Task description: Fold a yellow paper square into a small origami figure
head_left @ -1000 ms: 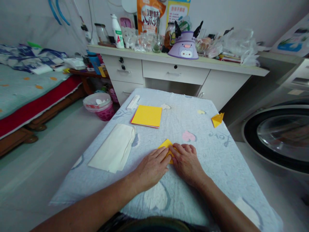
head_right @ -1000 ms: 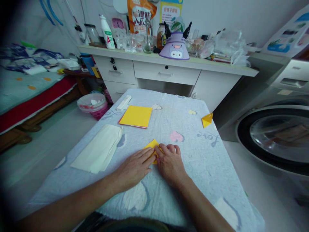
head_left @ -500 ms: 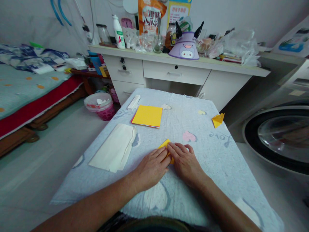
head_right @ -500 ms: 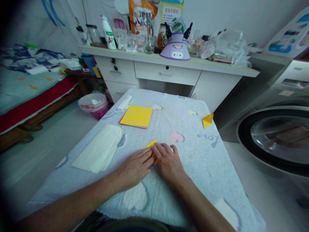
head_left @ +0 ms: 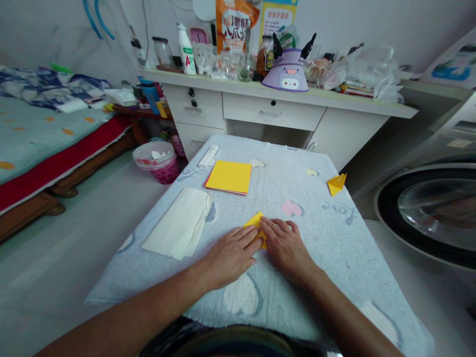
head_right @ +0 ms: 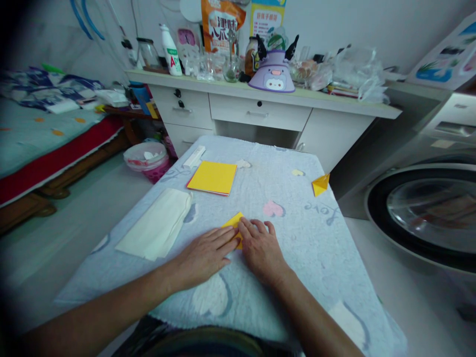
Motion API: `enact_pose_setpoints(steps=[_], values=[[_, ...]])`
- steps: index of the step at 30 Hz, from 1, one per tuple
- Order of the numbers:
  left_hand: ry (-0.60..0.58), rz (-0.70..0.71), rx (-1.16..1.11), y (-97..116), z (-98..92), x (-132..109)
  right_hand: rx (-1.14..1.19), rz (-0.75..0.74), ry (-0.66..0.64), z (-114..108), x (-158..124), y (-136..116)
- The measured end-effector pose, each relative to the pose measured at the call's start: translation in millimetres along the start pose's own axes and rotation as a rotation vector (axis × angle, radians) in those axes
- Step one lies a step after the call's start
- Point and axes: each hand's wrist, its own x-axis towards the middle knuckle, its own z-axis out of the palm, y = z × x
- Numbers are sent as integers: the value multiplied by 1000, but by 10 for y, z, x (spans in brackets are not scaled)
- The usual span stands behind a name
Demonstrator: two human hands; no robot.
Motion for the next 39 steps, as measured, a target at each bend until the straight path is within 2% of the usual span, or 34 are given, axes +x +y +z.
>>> enact_pose_setpoints(steps=[7, 12, 23, 29, 32, 35, 39], values=[[-50, -4, 59, -113, -163, -385, -17, 1, -8, -4, -5, 0], [-16, -65, 137, -166, -181, -621, -8, 11, -9, 34, -6, 13], [71, -102, 276, -187, -243, -815, -4, 2, -32, 35, -4, 16], [213, -175, 233, -90, -325, -731, -18, 31, -75, -9, 25, 1], [242, -52, 162, 2, -316, -562, -27, 44, -105, -51, 72, -32], [160, 54, 88, 81, -250, -378, -27, 71, -101, -80, 130, -100], [63, 7, 23, 118, -155, -270, -50, 129, -40, -49, 181, -226]])
